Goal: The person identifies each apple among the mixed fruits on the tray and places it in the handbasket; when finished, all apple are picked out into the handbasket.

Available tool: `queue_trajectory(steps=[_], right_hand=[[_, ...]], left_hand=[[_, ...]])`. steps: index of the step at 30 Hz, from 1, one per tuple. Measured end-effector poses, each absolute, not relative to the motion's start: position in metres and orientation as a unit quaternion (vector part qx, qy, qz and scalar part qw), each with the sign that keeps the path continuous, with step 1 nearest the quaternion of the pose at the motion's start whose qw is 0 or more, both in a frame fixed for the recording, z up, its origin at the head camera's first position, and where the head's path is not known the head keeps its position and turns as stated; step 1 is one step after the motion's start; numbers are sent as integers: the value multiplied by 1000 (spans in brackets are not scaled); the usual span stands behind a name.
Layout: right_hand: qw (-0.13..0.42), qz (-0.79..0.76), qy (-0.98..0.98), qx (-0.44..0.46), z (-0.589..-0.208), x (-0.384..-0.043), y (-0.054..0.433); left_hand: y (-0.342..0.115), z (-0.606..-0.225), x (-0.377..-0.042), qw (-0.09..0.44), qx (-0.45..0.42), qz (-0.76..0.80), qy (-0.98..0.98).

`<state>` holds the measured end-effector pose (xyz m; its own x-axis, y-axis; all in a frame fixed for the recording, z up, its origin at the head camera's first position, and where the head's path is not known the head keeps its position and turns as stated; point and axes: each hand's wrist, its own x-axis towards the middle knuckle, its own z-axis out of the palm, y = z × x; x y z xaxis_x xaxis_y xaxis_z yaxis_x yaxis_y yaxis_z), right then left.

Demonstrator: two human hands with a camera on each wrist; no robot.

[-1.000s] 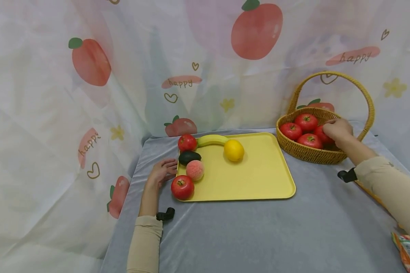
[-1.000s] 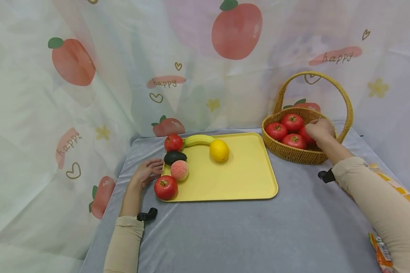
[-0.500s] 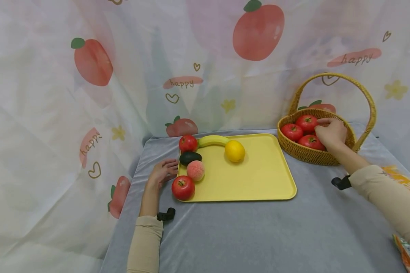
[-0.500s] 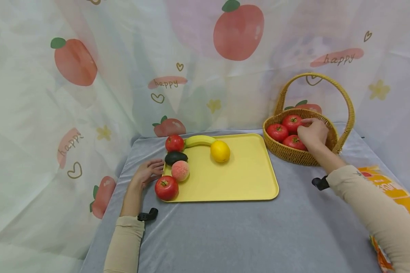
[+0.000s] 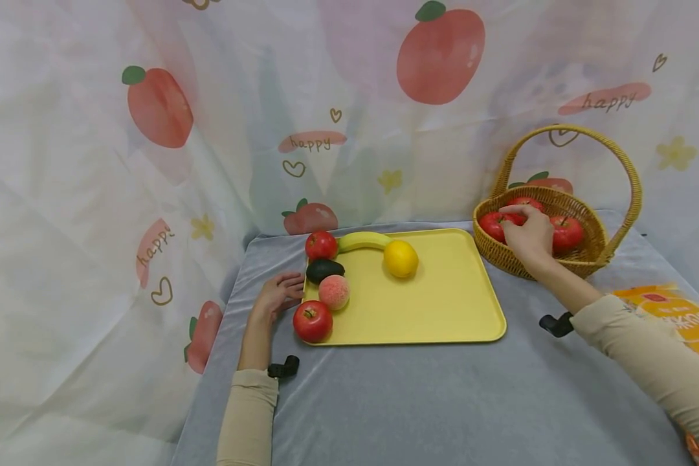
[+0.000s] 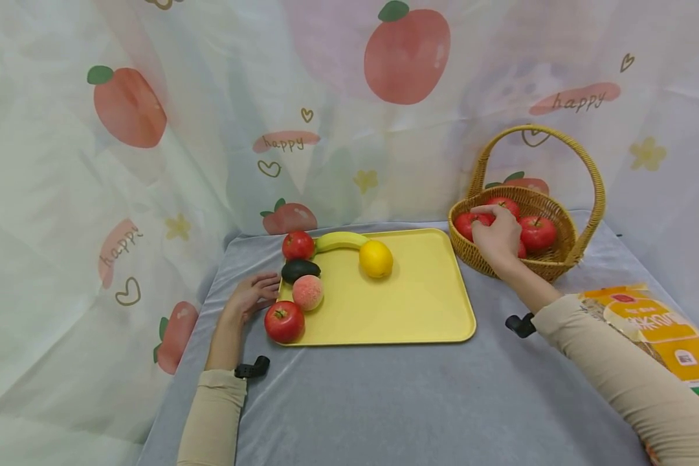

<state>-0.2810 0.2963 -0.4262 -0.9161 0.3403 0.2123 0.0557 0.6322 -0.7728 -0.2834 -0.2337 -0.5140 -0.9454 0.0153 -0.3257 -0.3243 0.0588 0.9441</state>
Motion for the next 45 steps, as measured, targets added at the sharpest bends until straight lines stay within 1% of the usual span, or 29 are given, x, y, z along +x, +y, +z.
queue_trajectory(steps=[6,12,20,28,35,45], right_hand=[[164,438,-879,-93,-427,-270,270],[145,472,-867,-60,-423,-264,244],[99,551,-829,-10,-409,-257,210],[16,632,-774,37,-400,-245,176],[-8,667,-742,65,-401,-244,147],[-39,677,-730,91,-400,-240,124]], left_hand=[[-232,-516,-283,130,-108,678,715],[-233,-515,-283,132,-105,683,710],[-236,-511,-284,132,-102,681,713],[-236,-510,-282,140,-97,685,709],[-237,-511,-281,135,-100,688,706],[-236,-513,-284,138,-100,688,706]])
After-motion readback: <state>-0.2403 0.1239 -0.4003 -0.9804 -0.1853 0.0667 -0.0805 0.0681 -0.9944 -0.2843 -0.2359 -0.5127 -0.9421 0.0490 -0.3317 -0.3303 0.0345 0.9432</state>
